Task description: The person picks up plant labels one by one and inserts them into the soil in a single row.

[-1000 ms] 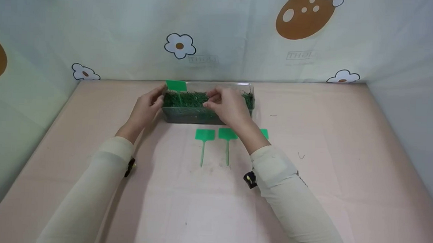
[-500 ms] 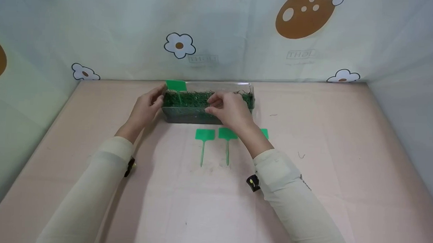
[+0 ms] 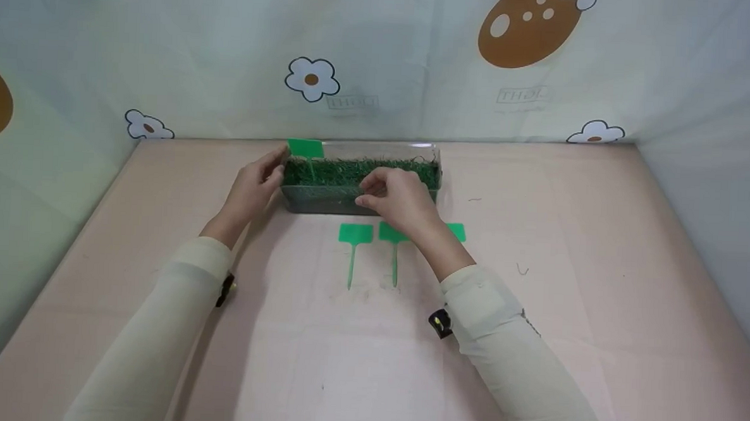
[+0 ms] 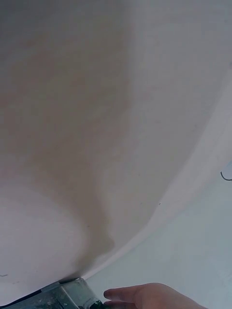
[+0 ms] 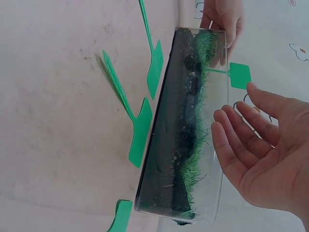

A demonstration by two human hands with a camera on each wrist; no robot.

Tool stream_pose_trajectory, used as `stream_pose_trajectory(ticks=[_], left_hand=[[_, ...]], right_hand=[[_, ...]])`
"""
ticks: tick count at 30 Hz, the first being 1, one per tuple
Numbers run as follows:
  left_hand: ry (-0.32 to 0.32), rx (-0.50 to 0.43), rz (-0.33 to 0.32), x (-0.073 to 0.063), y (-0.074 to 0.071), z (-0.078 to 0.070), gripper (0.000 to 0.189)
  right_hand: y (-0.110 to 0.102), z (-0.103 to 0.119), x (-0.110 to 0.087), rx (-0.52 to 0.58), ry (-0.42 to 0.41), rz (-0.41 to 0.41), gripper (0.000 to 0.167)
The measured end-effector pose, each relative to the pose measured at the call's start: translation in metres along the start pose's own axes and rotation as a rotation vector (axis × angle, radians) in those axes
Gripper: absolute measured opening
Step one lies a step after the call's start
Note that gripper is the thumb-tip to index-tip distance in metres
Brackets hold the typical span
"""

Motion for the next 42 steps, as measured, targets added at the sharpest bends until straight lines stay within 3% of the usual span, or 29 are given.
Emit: stream_pose_trajectory(ticks=[42], left_hand=[[0.046,0.012,-0.01,0.002,-0.001,0.002,0.05]], right_hand=[[0.012,-0.003,-0.01,-0.028,0.014,0.104,0.029]])
Point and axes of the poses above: each hand's wrist, its own x-axis towards the middle knuckle, its own y-axis out of the palm, z = x × y, the point moved 1 cm from there along x, towards the middle knuckle, and after that the axes turned 1 degree about x, right-handed, at the moved point
